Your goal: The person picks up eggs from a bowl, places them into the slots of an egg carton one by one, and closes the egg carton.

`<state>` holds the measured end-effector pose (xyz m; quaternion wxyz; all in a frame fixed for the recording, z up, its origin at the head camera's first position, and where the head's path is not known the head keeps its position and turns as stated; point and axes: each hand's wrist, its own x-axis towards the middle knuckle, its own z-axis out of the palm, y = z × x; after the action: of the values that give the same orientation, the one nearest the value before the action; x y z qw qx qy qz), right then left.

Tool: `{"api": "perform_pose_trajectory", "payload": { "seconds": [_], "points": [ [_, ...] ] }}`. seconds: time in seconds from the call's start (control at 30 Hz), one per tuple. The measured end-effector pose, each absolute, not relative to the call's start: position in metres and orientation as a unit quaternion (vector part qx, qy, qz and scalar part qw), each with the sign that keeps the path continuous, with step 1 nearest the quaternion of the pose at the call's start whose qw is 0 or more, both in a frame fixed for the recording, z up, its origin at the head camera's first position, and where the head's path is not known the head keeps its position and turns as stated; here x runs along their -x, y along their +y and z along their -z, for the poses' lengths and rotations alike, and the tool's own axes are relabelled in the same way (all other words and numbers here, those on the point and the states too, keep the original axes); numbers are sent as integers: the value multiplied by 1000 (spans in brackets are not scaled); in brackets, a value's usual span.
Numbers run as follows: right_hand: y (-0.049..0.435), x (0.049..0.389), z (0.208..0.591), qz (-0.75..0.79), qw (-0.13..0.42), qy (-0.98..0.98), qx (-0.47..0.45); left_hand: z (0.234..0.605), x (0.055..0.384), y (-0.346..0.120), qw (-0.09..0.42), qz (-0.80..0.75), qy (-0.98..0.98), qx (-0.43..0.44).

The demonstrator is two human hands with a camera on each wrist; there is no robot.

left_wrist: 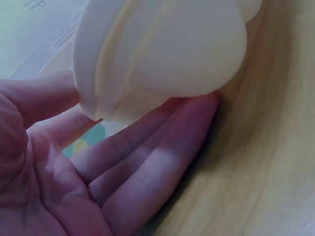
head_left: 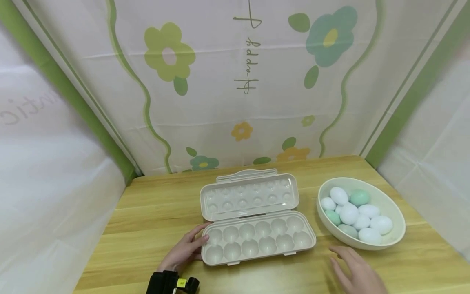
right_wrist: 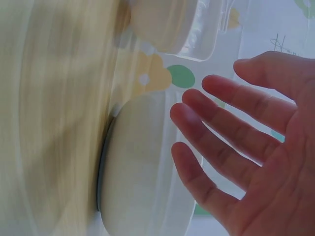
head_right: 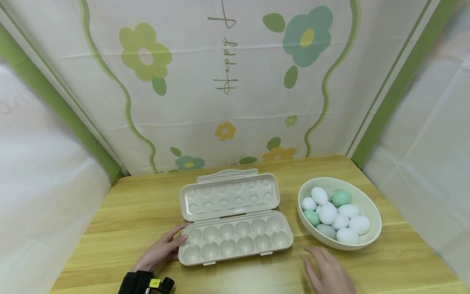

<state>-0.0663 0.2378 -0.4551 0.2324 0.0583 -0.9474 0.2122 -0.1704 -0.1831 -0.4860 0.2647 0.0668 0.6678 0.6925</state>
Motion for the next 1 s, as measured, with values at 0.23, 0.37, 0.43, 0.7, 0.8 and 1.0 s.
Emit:
{"api": "perform_pose_trajectory", "payload": {
  "seconds": [0.23,0.37,0.43,0.7,0.8,1.0],
  "points": [
    [239,61,455,-214,237,-946,-57,485,171,-182,254,-692,674,-53],
    [239,61,457,-210,245,-944,-68,483,172,-181,249,-690,677,-52],
    [239,61,458,-205,252,-943,-75,483,173,-181,248,-689,679,-51],
    [239,60,463,-204,259,-940,-85,480,173,-179,246,-686,683,-51],
    [238,60,465,-208,267,-937,-92,480,173,-179,248,-688,680,-50],
    [237,60,466,-208,285,-928,-121,483,172,-183,257,-695,669,-59]
  ]
}}
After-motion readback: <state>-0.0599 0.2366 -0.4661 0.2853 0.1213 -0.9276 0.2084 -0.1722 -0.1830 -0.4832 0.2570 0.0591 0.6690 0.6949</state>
